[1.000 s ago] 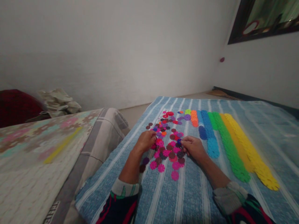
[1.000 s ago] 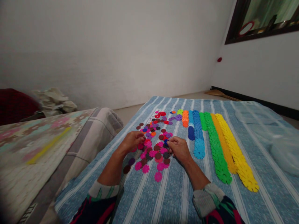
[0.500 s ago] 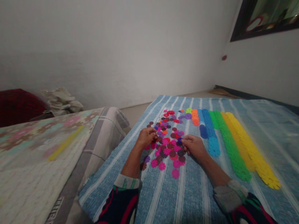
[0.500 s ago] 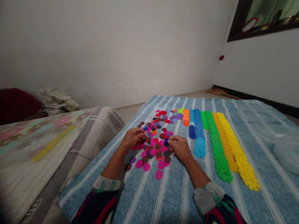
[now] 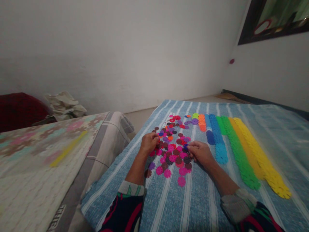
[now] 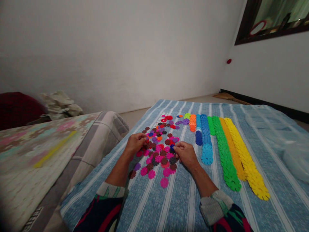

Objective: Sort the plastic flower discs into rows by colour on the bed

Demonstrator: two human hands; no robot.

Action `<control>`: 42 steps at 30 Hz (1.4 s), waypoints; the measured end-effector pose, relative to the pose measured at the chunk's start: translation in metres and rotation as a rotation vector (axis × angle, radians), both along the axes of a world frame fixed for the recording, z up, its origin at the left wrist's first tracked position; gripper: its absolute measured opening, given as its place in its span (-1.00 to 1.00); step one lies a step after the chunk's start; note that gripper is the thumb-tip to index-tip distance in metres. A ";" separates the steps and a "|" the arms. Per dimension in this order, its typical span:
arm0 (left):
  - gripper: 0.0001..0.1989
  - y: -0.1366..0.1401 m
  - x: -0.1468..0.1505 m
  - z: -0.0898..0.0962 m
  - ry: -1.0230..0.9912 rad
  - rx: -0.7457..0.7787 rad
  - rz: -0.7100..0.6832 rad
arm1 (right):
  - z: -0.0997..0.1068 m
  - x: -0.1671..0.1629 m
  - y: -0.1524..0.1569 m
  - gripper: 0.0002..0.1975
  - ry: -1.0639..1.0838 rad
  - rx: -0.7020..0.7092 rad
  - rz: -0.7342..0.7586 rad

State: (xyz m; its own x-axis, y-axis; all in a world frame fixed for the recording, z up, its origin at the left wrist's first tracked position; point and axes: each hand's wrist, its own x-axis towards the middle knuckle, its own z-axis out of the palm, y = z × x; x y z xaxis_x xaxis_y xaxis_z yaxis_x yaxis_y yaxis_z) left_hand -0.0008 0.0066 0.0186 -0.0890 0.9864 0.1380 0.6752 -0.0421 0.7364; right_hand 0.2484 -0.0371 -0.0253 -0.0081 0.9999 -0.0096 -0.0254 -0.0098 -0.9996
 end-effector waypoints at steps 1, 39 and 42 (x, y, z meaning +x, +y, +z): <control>-0.79 0.001 0.001 0.000 0.093 0.066 0.036 | -0.001 0.000 0.000 -0.75 0.000 0.000 0.002; -0.85 -0.026 0.096 0.006 -0.612 -0.295 -0.228 | 0.005 -0.005 0.008 -0.74 0.110 0.028 0.008; -0.81 -0.026 0.092 0.005 -0.689 -0.324 -0.237 | 0.006 -0.006 0.008 -0.75 0.106 0.034 0.016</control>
State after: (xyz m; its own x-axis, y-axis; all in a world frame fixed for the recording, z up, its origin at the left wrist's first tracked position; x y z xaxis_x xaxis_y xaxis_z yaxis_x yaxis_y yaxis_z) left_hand 0.0915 -0.0189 0.0239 0.1670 0.9713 -0.1692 0.0634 0.1607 0.9850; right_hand 0.2426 -0.0291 -0.0193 -0.0235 0.9994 0.0258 -0.1308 0.0225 -0.9912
